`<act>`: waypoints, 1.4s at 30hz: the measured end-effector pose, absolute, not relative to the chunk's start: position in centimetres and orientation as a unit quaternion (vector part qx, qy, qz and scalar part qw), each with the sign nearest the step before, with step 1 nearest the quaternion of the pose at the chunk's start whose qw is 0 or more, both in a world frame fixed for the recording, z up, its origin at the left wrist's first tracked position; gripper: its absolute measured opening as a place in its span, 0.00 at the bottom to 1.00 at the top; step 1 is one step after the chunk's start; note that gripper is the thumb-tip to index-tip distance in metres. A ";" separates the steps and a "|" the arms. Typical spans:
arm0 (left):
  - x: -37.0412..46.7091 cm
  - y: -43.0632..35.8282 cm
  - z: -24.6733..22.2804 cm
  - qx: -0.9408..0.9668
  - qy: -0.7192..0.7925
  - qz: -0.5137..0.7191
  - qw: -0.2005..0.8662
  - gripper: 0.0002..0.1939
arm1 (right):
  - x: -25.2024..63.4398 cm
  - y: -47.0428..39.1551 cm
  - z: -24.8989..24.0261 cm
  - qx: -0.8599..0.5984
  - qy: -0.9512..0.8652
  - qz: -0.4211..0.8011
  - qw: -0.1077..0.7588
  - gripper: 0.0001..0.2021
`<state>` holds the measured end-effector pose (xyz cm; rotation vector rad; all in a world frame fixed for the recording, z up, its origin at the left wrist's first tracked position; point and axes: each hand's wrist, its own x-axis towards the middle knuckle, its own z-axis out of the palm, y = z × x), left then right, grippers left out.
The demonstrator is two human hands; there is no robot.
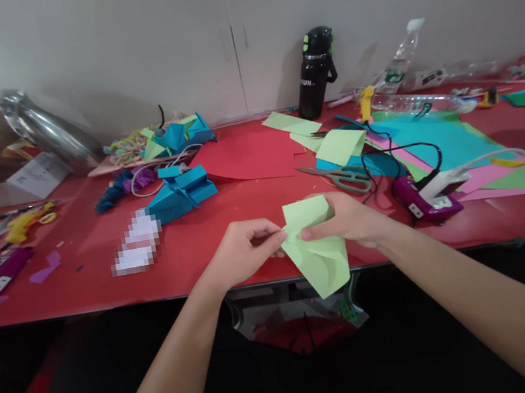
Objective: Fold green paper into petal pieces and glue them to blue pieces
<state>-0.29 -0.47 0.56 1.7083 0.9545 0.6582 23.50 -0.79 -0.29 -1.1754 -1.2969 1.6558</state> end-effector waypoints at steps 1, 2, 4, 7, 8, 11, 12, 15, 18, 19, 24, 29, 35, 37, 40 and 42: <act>-0.2 -0.5 0.5 0.708 0.399 0.274 0.513 0.13 | 23.4 -0.8 -0.3 -0.456 -0.499 0.646 0.353 0.23; -0.2 -0.5 0.5 0.707 0.403 0.272 0.514 0.13 | 23.4 -0.9 -0.3 -0.458 -0.497 0.648 0.350 0.23; 0.0 -0.5 0.5 0.705 0.413 0.270 0.510 0.14 | 23.2 -0.9 -0.3 -0.460 -0.496 0.649 0.348 0.22; 0.4 -0.4 0.4 0.704 0.424 0.268 0.503 0.15 | 23.0 -1.1 -0.3 -0.458 -0.506 0.640 0.353 0.22; 0.5 -0.4 0.4 0.701 0.423 0.267 0.509 0.16 | 22.9 -1.1 -0.4 -0.456 -0.511 0.637 0.355 0.22; 0.9 -0.2 0.3 0.680 0.415 0.250 0.551 0.18 | 22.8 -1.1 -0.4 -0.449 -0.523 0.630 0.358 0.23; 0.9 -0.2 0.3 0.675 0.413 0.244 0.561 0.19 | 22.8 -1.1 -0.4 -0.446 -0.525 0.631 0.356 0.23; 0.6 -0.1 0.8 0.682 0.413 0.231 0.558 0.19 | 22.9 -1.0 -0.3 -0.451 -0.525 0.631 0.351 0.22; 0.2 -0.2 1.4 0.684 0.408 0.225 0.562 0.17 | 23.0 -0.9 -0.2 -0.455 -0.523 0.629 0.352 0.22; 0.1 -0.2 1.5 0.680 0.402 0.224 0.570 0.16 | 23.1 -0.9 -0.2 -0.455 -0.523 0.630 0.351 0.22; 0.1 -0.3 1.4 0.673 0.389 0.231 0.585 0.14 | 23.3 -0.9 -0.3 -0.449 -0.521 0.635 0.353 0.22; -0.4 0.0 1.2 0.692 0.411 0.272 0.527 0.15 | 23.8 -0.5 -0.3 -0.441 -0.522 0.632 0.366 0.23; -1.7 0.7 1.4 0.710 0.418 0.290 0.486 0.15 | 24.7 0.1 -0.5 -0.476 -0.548 0.573 0.382 0.20; -1.8 0.7 1.4 0.715 0.420 0.288 0.479 0.16 | 24.8 0.2 -0.6 -0.473 -0.554 0.569 0.382 0.19; -1.8 0.7 1.4 0.715 0.420 0.284 0.481 0.17 | 24.8 0.2 -0.6 -0.466 -0.559 0.567 0.386 0.18; -1.7 0.7 1.4 0.712 0.420 0.287 0.484 0.17 | 24.9 0.2 -0.6 -0.458 -0.562 0.569 0.387 0.18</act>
